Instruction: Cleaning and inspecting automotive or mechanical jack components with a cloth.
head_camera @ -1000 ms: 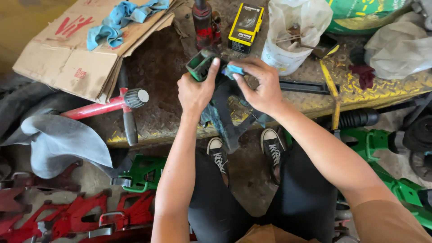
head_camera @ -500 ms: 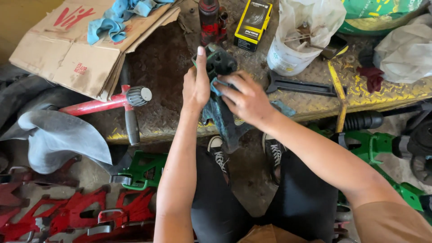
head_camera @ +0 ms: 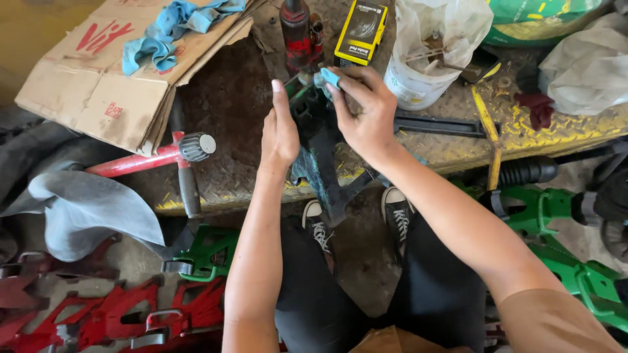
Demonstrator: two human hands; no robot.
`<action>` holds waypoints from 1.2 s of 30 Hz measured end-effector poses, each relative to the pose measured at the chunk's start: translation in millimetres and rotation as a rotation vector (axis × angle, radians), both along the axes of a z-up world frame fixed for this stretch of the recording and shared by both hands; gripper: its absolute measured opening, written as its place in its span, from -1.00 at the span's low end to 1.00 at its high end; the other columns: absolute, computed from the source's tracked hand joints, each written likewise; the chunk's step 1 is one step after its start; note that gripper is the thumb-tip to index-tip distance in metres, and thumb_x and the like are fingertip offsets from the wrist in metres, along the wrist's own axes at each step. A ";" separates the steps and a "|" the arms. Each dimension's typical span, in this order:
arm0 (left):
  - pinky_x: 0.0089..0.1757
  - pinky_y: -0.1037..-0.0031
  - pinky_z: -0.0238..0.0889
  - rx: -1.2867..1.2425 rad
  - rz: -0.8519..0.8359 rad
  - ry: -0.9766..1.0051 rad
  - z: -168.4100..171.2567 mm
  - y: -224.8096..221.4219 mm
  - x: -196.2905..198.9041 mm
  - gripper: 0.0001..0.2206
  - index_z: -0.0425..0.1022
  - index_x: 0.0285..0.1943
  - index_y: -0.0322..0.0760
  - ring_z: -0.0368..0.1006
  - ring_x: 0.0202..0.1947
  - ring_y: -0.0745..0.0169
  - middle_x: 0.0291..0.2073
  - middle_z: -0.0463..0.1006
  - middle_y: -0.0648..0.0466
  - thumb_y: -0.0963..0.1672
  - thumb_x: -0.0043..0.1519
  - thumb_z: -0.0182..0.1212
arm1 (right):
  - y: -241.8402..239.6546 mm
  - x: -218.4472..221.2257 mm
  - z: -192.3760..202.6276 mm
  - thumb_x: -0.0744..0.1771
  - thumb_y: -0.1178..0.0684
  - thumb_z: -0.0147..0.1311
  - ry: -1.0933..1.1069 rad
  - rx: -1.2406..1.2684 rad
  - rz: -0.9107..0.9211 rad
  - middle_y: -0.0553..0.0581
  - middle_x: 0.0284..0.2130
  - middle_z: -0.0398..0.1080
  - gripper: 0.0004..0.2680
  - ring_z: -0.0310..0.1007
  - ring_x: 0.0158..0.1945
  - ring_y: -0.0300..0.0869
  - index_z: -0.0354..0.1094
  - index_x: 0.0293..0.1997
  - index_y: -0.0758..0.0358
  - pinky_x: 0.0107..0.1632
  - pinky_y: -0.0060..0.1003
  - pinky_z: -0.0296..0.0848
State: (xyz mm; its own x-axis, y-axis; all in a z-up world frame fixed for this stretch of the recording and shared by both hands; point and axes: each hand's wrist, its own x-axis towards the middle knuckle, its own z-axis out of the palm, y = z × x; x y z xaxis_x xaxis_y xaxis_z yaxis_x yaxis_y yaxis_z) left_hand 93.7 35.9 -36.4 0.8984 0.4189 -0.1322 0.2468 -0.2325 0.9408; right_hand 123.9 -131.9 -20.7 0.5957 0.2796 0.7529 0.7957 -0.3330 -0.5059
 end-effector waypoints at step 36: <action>0.08 0.03 0.27 0.474 -0.076 -0.313 -94.1 32.2 22.9 -0.58 0.10 0.58 -0.14 0.39 0.06 -0.47 0.10 0.50 -0.39 -0.03 0.55 -0.30 | -43.9 -48.3 -60.3 0.29 0.14 0.17 -0.136 -0.580 0.486 0.17 -0.09 0.38 -0.83 0.44 0.00 0.03 0.46 -0.05 0.26 -0.08 -0.19 0.57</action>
